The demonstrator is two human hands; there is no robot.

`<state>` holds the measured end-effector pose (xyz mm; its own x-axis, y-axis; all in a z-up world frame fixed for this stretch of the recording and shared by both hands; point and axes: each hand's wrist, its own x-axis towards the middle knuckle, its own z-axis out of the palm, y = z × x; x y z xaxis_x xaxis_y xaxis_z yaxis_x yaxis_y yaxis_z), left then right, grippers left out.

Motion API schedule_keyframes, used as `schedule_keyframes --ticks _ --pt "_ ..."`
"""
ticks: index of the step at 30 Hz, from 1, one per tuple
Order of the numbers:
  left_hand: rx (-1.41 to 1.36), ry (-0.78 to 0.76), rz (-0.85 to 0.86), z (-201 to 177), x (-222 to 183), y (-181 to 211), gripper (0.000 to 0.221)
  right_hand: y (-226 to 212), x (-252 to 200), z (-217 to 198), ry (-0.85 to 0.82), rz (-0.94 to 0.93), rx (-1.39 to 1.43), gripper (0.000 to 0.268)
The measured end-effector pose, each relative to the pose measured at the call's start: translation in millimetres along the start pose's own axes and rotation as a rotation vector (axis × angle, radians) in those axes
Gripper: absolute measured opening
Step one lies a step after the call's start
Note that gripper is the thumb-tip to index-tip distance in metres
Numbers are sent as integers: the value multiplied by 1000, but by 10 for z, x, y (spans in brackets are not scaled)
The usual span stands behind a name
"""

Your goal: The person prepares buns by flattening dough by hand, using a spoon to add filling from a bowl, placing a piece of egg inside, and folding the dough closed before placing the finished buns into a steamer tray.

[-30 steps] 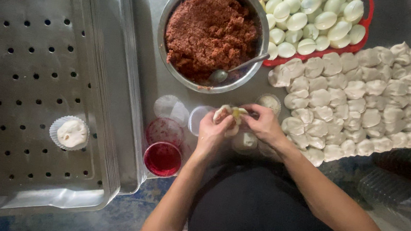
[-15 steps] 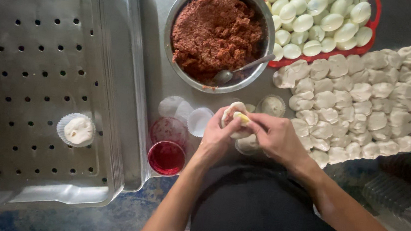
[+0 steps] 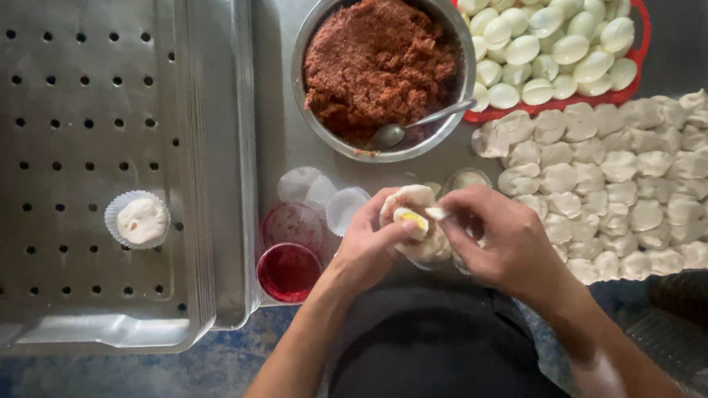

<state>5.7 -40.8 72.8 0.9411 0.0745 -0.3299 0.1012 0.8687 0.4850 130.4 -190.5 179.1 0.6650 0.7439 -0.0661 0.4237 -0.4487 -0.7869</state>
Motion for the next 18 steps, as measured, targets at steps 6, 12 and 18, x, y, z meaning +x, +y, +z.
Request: schedule_keyframes --ticks 6,12,18 --pt "-93 4 103 162 -89 53 54 -93 44 -55 69 -306 0 22" --pt "-19 111 347 339 -110 101 50 -212 -174 189 127 334 703 32" --pt "146 148 280 409 -142 109 50 -104 -244 237 299 -32 93 12"
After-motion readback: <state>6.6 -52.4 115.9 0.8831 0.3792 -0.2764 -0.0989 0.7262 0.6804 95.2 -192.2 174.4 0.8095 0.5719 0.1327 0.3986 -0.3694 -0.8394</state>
